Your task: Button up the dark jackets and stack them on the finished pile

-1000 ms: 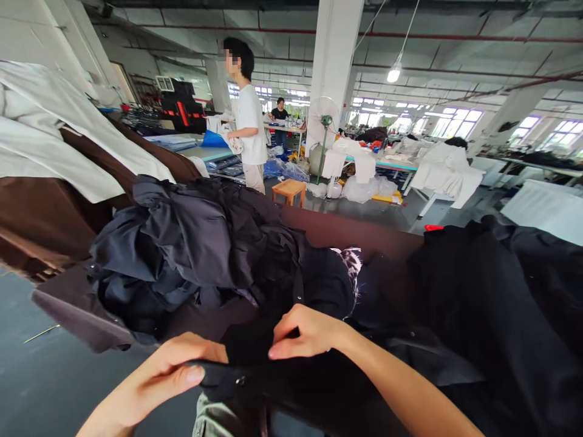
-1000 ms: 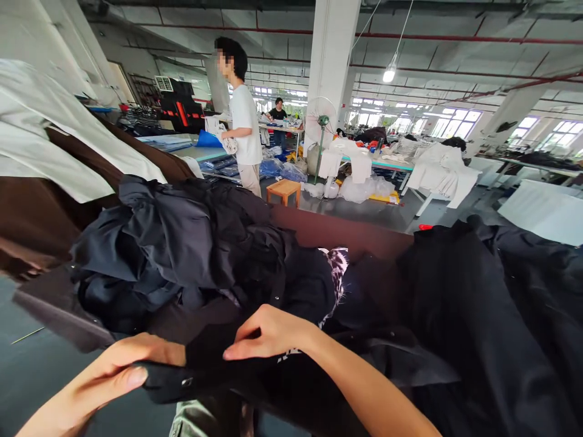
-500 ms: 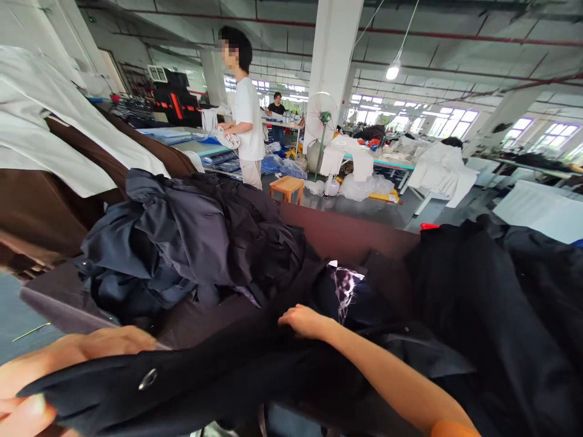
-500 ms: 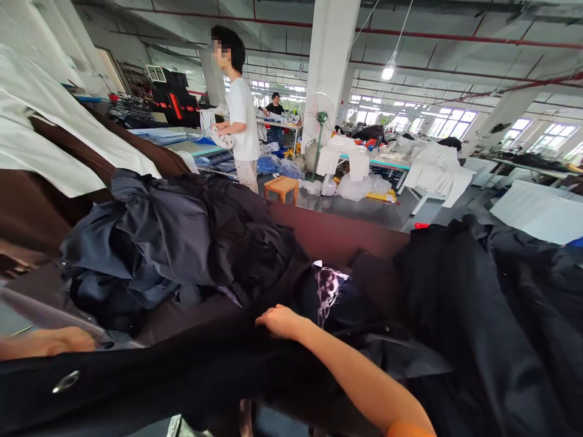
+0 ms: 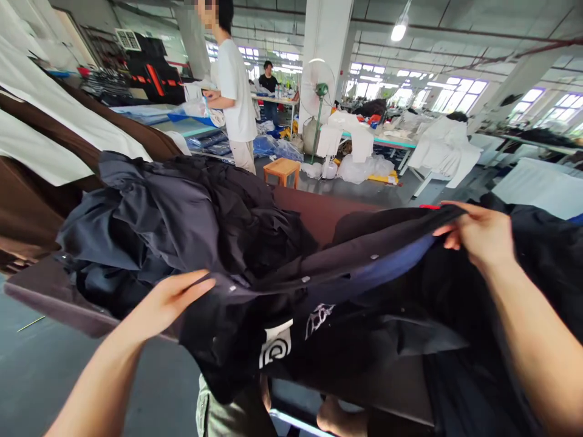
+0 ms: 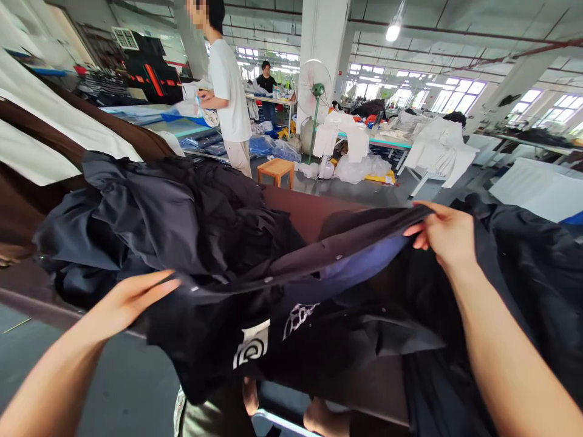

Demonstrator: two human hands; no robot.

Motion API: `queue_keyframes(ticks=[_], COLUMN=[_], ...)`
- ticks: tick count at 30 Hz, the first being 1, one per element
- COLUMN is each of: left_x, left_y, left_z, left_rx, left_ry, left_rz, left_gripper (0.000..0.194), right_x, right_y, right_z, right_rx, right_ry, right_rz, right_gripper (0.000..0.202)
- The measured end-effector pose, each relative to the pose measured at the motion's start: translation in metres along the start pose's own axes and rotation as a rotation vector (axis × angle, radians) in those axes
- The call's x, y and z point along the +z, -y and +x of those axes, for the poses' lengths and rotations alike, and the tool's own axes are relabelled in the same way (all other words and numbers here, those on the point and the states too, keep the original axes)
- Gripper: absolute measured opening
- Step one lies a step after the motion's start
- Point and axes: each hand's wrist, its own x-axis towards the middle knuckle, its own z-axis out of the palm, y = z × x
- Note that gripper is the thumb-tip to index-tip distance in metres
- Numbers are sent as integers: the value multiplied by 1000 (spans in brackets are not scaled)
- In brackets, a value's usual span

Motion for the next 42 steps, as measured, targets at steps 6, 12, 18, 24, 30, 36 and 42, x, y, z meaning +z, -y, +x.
queue_keyframes(ticks=[6, 12, 18, 24, 30, 36, 42], left_x=[15, -38, 51, 137, 178, 145, 102], left_y=[-72, -95, -8, 51, 73, 41, 10], left_z=[153, 130, 51, -56, -131, -88, -41], left_rx=[-12, 238, 204, 57, 304, 40, 111], left_ry=[-249, -596, -88, -135, 328, 157, 445], left_rz=[-74, -351, -28, 3, 142, 51, 335], left_gripper=[51, 35, 32, 26, 47, 38, 31], right_x=[-12, -60, 36, 123, 137, 115, 93], right_y=[26, 18, -106, -195, -228, -246, -244], right_z=[47, 27, -77, -179, -209, -194, -173], right_rx=[-20, -603, -147, -102, -64, 57, -12], right_ry=[-206, -549, -64, 173, 172, 277, 401], right_rz=[144, -56, -276, -413, -596, -770, -843], right_gripper=[38, 36, 39, 34, 39, 39, 40])
